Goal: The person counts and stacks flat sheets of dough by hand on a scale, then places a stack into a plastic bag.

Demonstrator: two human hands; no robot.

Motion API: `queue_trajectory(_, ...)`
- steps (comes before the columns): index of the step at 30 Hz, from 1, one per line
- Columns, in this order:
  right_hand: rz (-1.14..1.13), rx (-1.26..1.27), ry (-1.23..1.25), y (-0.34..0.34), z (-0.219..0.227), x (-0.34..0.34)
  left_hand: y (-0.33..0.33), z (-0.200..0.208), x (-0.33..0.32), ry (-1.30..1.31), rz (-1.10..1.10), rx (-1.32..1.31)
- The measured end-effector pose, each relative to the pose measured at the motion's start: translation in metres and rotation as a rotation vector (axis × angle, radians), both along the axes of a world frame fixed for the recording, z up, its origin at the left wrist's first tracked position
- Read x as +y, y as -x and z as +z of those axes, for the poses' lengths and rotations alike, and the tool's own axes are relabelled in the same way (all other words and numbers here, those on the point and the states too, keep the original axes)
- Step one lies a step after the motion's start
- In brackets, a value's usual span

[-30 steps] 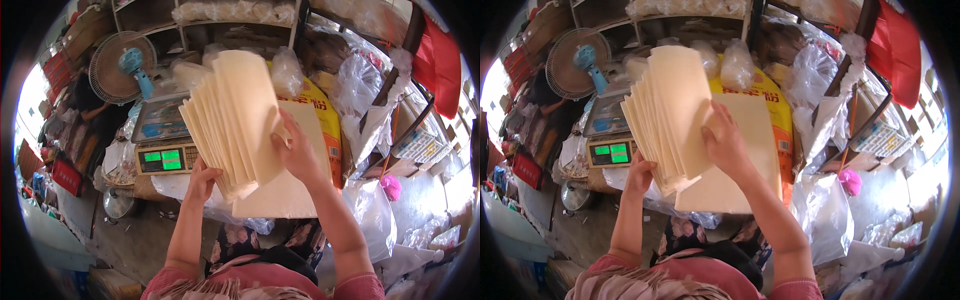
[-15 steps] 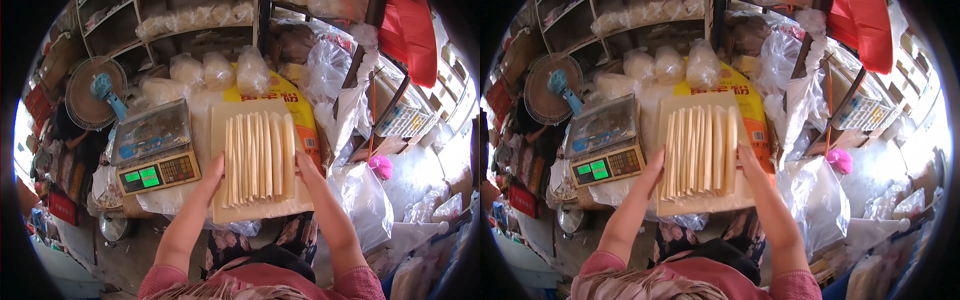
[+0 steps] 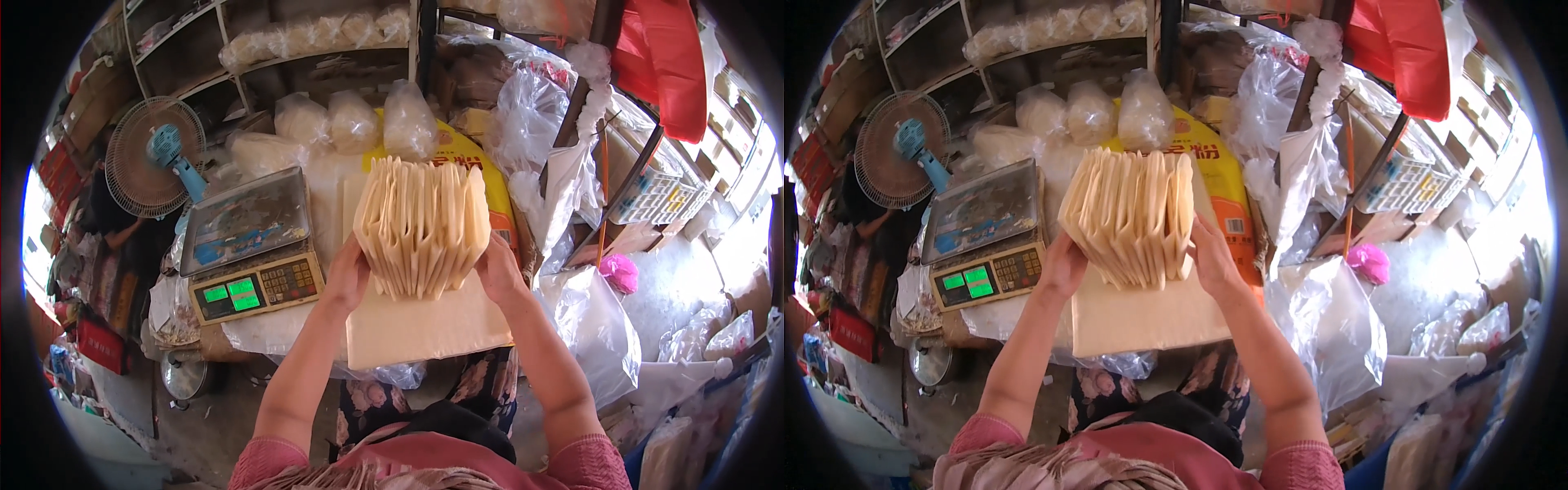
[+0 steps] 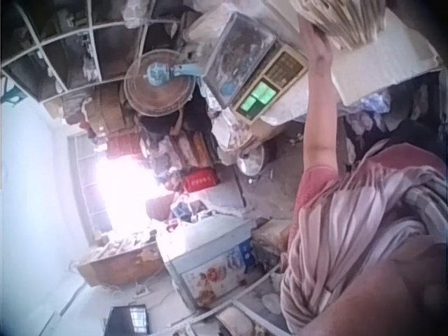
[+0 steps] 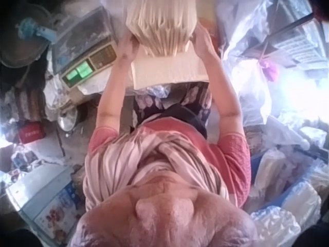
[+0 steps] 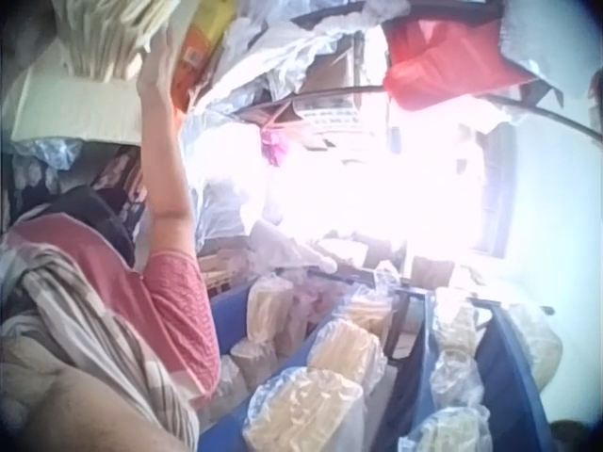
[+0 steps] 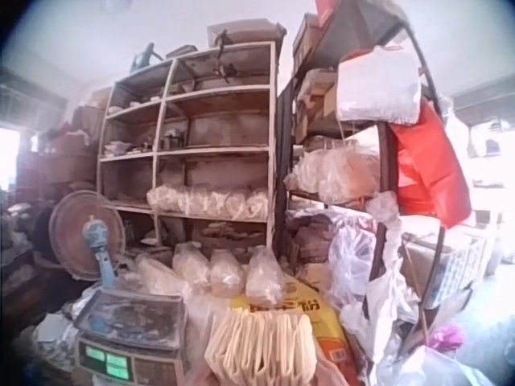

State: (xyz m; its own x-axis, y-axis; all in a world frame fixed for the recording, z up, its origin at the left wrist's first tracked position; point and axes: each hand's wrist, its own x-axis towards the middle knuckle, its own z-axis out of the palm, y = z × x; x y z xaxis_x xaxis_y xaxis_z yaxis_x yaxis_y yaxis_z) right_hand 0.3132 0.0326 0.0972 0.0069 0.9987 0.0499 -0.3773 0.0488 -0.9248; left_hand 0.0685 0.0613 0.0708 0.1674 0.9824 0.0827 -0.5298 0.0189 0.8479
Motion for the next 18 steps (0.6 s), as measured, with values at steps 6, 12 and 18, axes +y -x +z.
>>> queue_trajectory(6, 0.207, -0.376, 0.319, -0.013, 0.0, 0.027, -0.004, 0.014, 0.016, 0.349, -0.134, 0.336)
queue_trajectory(12, 0.254, -0.14, -0.034, 0.003, -0.017, 0.009, -0.003, 0.017, 0.002, -0.067, -0.226, 0.227)
queue_trajectory(18, 0.173, -0.025, -0.088, -0.006, -0.115, 0.005, -0.004, -0.058, 0.002, 0.147, -0.248, 0.288)
